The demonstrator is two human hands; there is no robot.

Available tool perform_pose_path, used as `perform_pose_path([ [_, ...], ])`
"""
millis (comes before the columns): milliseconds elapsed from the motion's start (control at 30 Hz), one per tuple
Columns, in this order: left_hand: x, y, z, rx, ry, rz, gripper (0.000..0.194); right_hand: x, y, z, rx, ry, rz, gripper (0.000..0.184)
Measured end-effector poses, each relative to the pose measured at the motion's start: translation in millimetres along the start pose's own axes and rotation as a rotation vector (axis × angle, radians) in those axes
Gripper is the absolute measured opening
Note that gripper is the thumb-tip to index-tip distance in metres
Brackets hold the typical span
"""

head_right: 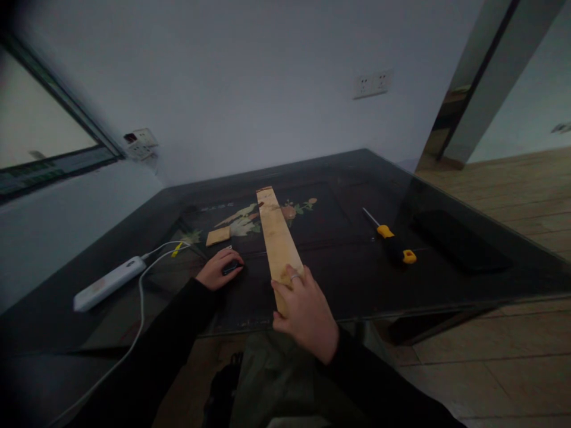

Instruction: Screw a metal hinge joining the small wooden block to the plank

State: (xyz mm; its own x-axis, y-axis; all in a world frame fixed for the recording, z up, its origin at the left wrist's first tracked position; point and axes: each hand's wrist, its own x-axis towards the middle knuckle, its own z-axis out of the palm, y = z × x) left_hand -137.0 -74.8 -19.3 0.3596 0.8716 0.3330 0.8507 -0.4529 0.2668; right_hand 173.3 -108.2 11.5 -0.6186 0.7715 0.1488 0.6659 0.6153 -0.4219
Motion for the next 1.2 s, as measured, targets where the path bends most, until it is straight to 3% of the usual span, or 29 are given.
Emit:
perform_pose_path([
  [300, 2.6, 5.1, -4.3, -0.007, 0.017, 0.004, 0.011, 58.2, -16.5, 21.0, 0.056, -0.046, -0.114, 0.061],
  [467, 3.5, 5.0, -3.2, -0.002, 0.03, 0.005, 0.011, 75.9, -21.0, 26.3, 0.044, -0.044, -0.139, 0.061],
  [1200, 5.6, 8.8, -4.7, -0.006, 0.026, -0.024, 0.009, 65.9, -25.0, 27.2, 0.087, -0.04, -0.126, 0.061],
])
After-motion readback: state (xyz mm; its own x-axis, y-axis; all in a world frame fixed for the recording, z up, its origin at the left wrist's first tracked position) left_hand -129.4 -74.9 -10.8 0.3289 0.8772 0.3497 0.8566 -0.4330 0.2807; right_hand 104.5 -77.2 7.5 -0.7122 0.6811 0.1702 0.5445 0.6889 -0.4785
